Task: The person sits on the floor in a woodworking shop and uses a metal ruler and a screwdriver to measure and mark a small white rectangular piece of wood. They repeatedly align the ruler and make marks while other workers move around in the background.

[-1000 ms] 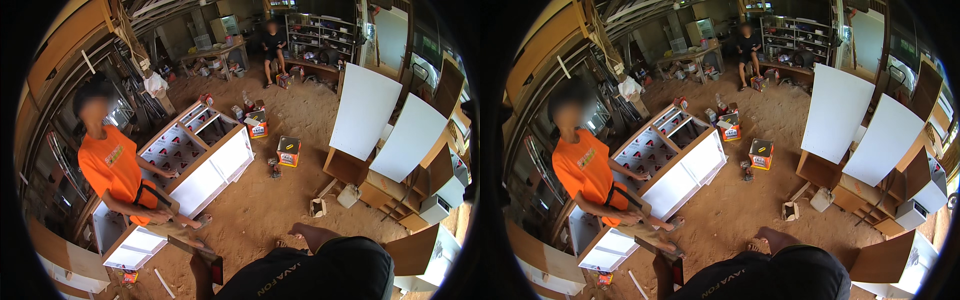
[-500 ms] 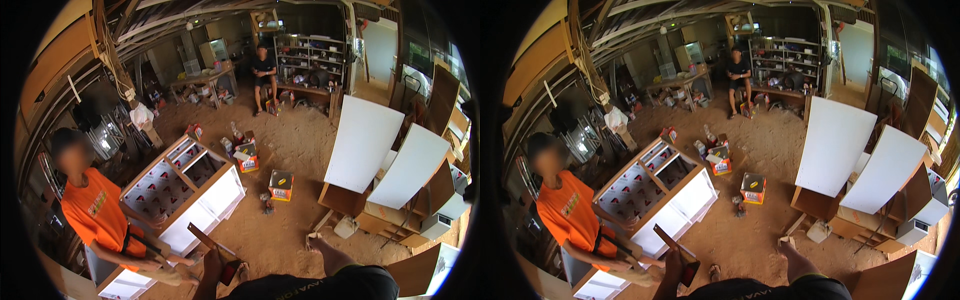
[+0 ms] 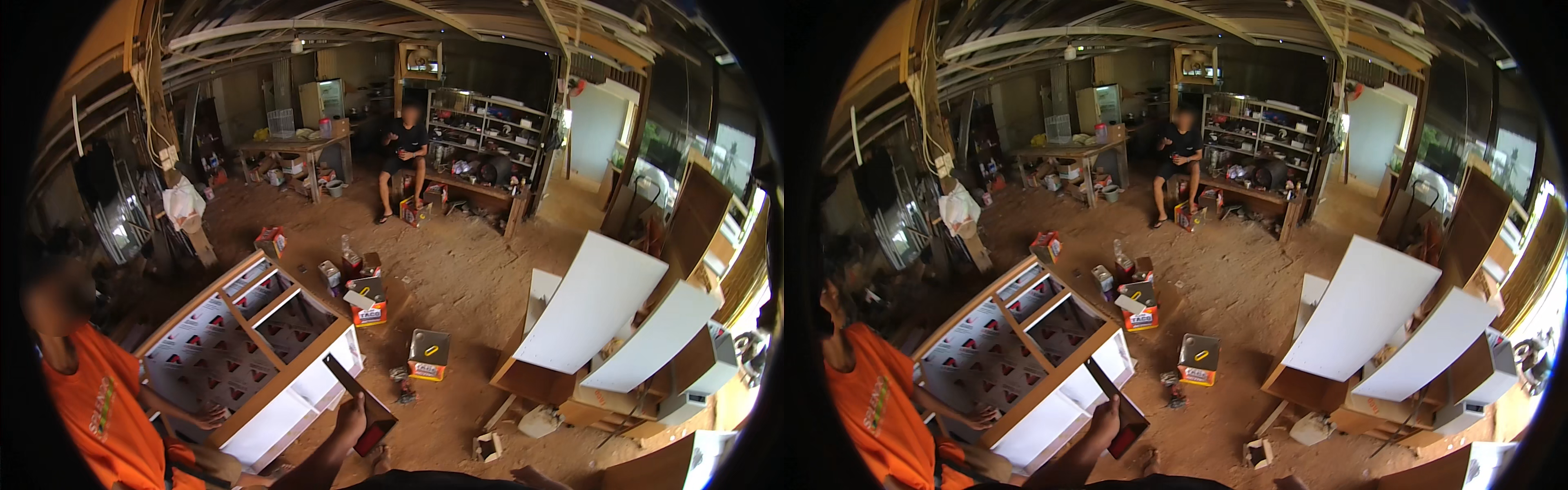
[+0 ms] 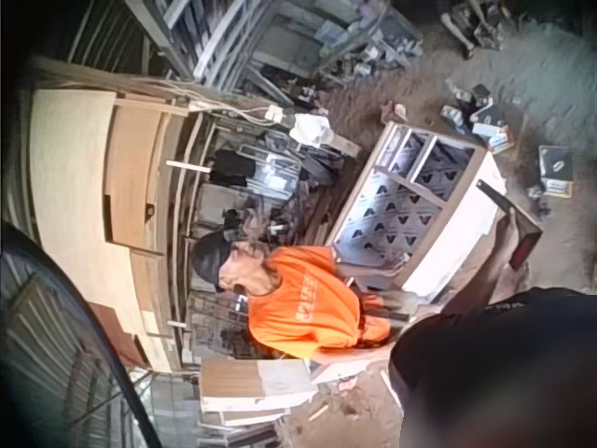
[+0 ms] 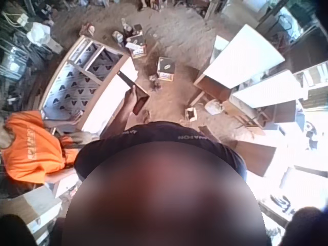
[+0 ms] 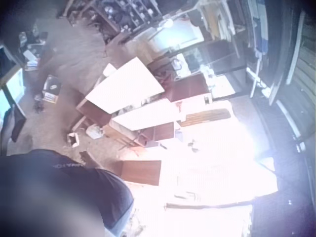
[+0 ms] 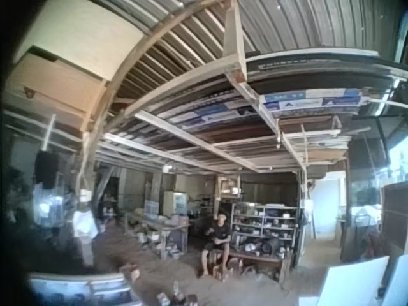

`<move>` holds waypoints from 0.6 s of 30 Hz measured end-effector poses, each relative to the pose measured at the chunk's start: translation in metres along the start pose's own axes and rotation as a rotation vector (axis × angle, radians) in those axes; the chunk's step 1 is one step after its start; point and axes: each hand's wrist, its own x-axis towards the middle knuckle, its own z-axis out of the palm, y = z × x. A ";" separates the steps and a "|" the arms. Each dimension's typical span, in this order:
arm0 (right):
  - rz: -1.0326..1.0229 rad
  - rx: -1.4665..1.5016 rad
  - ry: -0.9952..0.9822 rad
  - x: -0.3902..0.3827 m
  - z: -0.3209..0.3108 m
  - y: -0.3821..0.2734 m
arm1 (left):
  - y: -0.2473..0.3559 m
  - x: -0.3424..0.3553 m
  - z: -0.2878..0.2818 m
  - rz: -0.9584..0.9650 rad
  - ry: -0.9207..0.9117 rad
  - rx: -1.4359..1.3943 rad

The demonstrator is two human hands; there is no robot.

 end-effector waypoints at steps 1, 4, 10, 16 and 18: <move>-0.012 -0.035 0.018 -0.008 0.008 -0.025 | 0.011 0.029 0.002 0.089 0.014 -0.062; -0.055 -0.099 -0.066 -0.030 0.039 -0.106 | 0.051 0.104 -0.001 0.286 0.096 -0.154; -0.424 -0.341 0.099 -0.071 0.052 -0.260 | 0.084 0.182 -0.018 0.260 -0.011 -0.173; -0.149 -0.430 0.082 -0.013 0.019 -0.297 | 0.041 0.186 0.010 -0.021 -0.078 -0.210; -0.280 -0.417 -0.017 0.042 -0.006 -0.284 | 0.036 0.183 0.019 -0.054 -0.141 -0.057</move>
